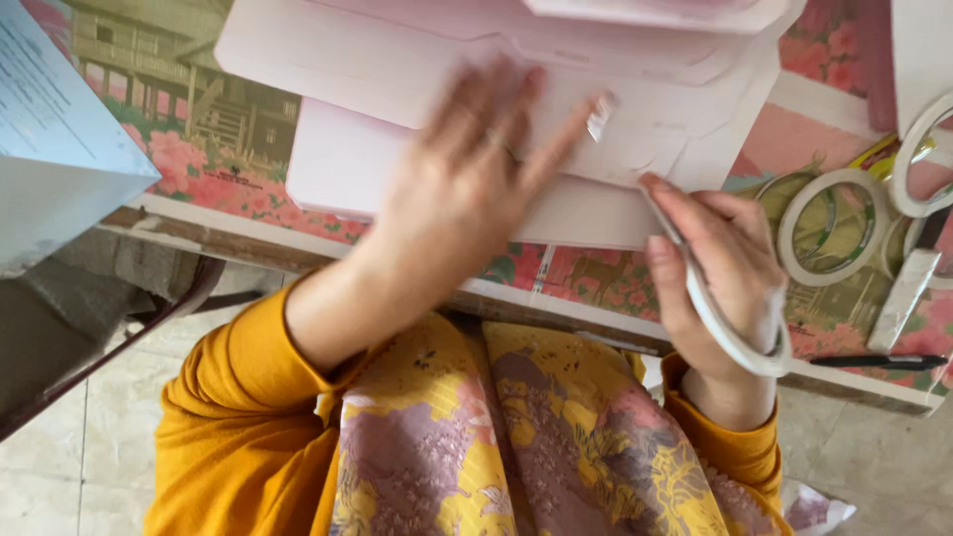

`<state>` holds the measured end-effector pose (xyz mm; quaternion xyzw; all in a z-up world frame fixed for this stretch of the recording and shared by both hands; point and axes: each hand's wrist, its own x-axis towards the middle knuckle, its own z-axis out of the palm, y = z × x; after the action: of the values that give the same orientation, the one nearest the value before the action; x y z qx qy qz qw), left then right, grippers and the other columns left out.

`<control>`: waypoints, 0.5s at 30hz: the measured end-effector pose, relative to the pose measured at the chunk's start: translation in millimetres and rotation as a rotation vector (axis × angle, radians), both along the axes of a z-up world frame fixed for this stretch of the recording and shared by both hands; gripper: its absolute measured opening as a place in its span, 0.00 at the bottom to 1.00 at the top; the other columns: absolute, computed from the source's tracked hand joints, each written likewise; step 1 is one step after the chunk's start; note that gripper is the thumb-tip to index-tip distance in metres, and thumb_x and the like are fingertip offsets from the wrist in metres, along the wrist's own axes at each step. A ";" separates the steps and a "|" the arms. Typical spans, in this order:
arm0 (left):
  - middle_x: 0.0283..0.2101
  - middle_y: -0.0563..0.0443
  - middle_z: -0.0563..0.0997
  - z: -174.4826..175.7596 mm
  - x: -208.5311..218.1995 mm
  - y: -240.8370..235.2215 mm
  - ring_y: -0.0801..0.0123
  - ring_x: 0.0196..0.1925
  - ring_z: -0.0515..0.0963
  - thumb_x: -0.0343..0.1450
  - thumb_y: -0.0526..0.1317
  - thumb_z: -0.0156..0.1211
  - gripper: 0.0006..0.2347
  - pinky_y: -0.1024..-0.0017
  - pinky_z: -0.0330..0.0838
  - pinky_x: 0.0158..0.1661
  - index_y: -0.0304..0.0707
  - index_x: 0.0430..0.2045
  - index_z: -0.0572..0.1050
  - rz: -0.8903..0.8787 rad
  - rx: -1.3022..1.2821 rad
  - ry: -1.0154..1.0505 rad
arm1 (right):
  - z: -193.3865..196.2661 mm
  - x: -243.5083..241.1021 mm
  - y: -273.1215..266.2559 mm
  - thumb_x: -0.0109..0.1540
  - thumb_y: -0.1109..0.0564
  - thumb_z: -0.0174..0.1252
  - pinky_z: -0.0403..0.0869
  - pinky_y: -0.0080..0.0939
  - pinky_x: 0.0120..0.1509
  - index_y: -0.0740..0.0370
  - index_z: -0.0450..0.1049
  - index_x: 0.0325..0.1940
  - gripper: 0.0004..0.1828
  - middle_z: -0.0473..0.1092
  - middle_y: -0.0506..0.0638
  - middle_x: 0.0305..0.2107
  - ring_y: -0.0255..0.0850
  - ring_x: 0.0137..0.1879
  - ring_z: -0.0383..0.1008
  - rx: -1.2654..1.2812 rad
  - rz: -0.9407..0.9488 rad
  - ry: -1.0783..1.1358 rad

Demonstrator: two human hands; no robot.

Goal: The person applies clear adhesive tape to the flap of a stack of pink envelopes. They press the tape down with their fingers to secure it. Finally, they lift the stack of envelopes to show the taped flaps.

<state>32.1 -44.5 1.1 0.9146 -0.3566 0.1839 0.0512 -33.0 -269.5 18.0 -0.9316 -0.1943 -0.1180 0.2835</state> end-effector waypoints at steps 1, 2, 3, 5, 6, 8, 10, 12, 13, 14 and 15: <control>0.57 0.40 0.74 -0.1 -7.7 -4.6 0.48 0.60 0.73 0.76 0.39 0.47 0.19 0.56 0.64 0.62 0.48 0.64 0.57 -0.001 0.002 0.013 | 0.6 0.0 1.9 0.67 0.59 0.50 0.71 0.47 0.53 0.79 0.71 0.55 0.19 0.73 0.66 0.45 0.51 0.49 0.69 0.002 -0.001 0.013; 0.60 0.40 0.70 -0.1 -16.0 -9.2 0.42 0.62 0.67 0.78 0.43 0.48 0.19 0.53 0.62 0.63 0.45 0.63 0.57 -0.035 -0.010 0.058 | 1.6 -0.3 3.7 0.68 0.61 0.49 0.69 0.50 0.56 0.79 0.72 0.52 0.15 0.73 0.68 0.46 0.55 0.50 0.71 0.022 -0.028 -0.058; 0.62 0.41 0.65 0.6 -24.5 -13.4 0.35 0.63 0.61 0.80 0.48 0.49 0.19 0.51 0.60 0.63 0.42 0.63 0.57 -0.068 -0.022 0.104 | 3.2 -0.8 6.0 0.69 0.64 0.49 0.68 0.52 0.60 0.80 0.73 0.49 0.13 0.72 0.70 0.47 0.58 0.52 0.72 0.041 -0.056 -0.130; 0.63 0.35 0.60 -2.5 -31.6 -18.8 0.31 0.63 0.58 0.78 0.55 0.54 0.25 0.44 0.58 0.63 0.41 0.63 0.58 -0.071 -0.036 0.148 | -2.2 -3.6 8.8 0.69 0.64 0.50 0.66 0.53 0.58 0.80 0.73 0.48 0.12 0.71 0.69 0.43 0.58 0.48 0.71 0.011 -0.089 -0.156; 0.63 0.29 0.55 -3.2 -33.7 -21.5 0.27 0.64 0.55 0.76 0.63 0.60 0.32 0.38 0.56 0.63 0.40 0.64 0.59 -0.079 -0.050 0.192 | -3.8 -3.9 10.1 0.69 0.64 0.51 0.65 0.53 0.55 0.80 0.74 0.47 0.12 0.70 0.67 0.40 0.58 0.45 0.70 -0.019 -0.127 -0.184; 0.64 0.29 0.54 -6.9 -33.6 -30.1 0.26 0.63 0.54 0.73 0.68 0.57 0.35 0.35 0.55 0.62 0.46 0.65 0.56 -0.048 -0.018 0.200 | -18.8 -8.6 13.7 0.66 0.67 0.55 0.66 0.52 0.52 0.77 0.75 0.43 0.06 0.72 0.64 0.36 0.54 0.41 0.71 -0.032 -0.092 -0.262; 0.64 0.28 0.54 -9.8 -33.9 -30.5 0.24 0.63 0.53 0.71 0.73 0.55 0.37 0.33 0.53 0.61 0.52 0.66 0.53 -0.014 0.014 0.216 | -27.2 -13.1 18.5 0.63 0.71 0.60 0.68 0.51 0.48 0.73 0.75 0.38 0.01 0.74 0.62 0.32 0.51 0.36 0.71 -0.044 -0.054 -0.334; 0.64 0.30 0.53 -11.2 -32.8 -23.0 0.27 0.65 0.56 0.80 0.54 0.49 0.21 0.39 0.54 0.64 0.55 0.66 0.54 -0.066 -0.033 0.212 | -28.7 -15.8 24.4 0.63 0.69 0.57 0.69 0.47 0.47 0.71 0.74 0.39 0.01 0.74 0.59 0.33 0.48 0.37 0.72 0.079 -0.053 -0.277; 0.64 0.30 0.53 -9.8 -30.9 -14.1 0.27 0.65 0.56 0.80 0.54 0.49 0.21 0.39 0.54 0.64 0.55 0.66 0.54 -0.060 -0.037 0.217 | -24.5 -15.5 23.9 0.63 0.69 0.57 0.69 0.47 0.47 0.71 0.74 0.39 0.01 0.74 0.59 0.33 0.48 0.37 0.72 0.078 -0.046 -0.271; 0.63 0.38 0.60 -8.3 -27.6 -4.3 0.40 0.65 0.60 0.77 0.54 0.57 0.23 0.49 0.57 0.64 0.51 0.64 0.58 -0.072 -0.094 0.172 | -21.1 -13.8 24.4 0.65 0.68 0.56 0.69 0.48 0.47 0.73 0.74 0.41 0.03 0.72 0.60 0.34 0.50 0.39 0.70 0.084 -0.074 -0.237; 0.62 0.47 0.67 -6.6 -24.4 5.3 0.53 0.65 0.64 0.75 0.54 0.65 0.25 0.59 0.59 0.65 0.48 0.61 0.63 -0.084 -0.150 0.126 | -17.6 -12.1 24.6 0.67 0.67 0.55 0.68 0.48 0.47 0.75 0.73 0.43 0.05 0.71 0.62 0.36 0.51 0.40 0.68 0.090 -0.102 -0.203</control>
<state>7.6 -39.2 -5.5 0.9021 -0.3761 0.1499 0.1496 -45.1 -244.9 0.4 -0.9100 -0.1686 -0.2346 0.2975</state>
